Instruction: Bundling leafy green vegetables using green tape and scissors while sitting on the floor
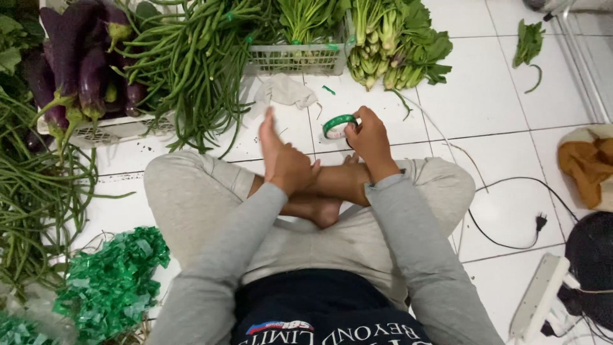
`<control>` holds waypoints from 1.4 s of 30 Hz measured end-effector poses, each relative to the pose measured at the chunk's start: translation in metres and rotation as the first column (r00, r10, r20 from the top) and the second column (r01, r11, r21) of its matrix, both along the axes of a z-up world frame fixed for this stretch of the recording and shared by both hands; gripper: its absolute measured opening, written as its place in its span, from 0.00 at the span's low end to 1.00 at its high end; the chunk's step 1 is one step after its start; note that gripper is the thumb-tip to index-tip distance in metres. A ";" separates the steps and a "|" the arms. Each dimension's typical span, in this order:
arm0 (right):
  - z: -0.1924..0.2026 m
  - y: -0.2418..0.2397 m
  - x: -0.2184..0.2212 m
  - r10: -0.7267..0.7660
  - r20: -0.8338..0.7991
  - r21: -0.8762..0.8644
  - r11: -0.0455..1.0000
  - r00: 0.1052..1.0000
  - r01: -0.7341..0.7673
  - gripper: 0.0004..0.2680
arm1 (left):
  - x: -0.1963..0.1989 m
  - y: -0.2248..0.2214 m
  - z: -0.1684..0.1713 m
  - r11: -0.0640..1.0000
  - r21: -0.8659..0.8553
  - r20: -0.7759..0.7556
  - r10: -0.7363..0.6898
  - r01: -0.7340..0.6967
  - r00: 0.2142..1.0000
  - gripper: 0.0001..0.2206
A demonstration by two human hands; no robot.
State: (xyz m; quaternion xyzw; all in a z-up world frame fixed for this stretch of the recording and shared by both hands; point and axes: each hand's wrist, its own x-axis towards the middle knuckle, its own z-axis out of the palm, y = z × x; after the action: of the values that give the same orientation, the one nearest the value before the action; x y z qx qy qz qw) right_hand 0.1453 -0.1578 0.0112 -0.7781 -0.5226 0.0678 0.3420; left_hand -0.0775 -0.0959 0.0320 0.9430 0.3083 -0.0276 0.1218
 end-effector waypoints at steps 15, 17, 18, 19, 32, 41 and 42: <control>0.211 -0.059 -0.102 0.260 -0.030 0.379 0.896 0.965 -0.230 0.07 | -0.188 0.010 0.054 0.936 -0.148 -0.219 0.283 -0.318 0.934 0.31; 0.215 -0.053 -0.112 0.333 -0.025 0.424 0.858 0.943 -0.292 0.07 | -0.208 0.023 0.059 0.922 -0.141 0.361 0.387 -0.361 0.848 0.16; 0.219 -0.048 -0.121 0.338 -0.026 0.425 0.856 0.941 -0.296 0.07 | -0.210 0.025 0.072 0.920 -0.140 0.360 0.392 -0.366 0.847 0.16; 0.222 -0.043 -0.129 0.335 0.000 0.420 0.855 0.942 -0.304 0.07 | -0.211 0.028 0.084 0.945 -0.192 0.593 0.328 -0.267 0.735 0.08; 0.240 0.031 -0.189 0.525 0.204 0.161 0.815 0.826 -0.557 0.04 | -0.152 0.060 0.148 0.982 0.051 0.949 -0.104 0.179 0.298 0.11; 0.230 0.060 -0.159 0.635 0.210 0.077 0.748 0.744 -0.660 0.05 | -0.143 0.077 0.136 0.975 -0.003 0.936 -0.076 0.222 0.345 0.05; 0.225 0.061 -0.155 0.634 0.204 0.075 0.749 0.746 -0.658 0.05 | -0.138 0.078 0.132 0.975 -0.009 0.935 -0.071 0.223 0.349 0.05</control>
State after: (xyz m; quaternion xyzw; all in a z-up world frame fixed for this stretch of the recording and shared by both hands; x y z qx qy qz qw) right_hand -0.0102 -0.0972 0.2363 -0.5248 -0.7898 0.0802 0.3073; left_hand -0.2156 -0.0178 0.1635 0.8069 0.0969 0.4772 0.3345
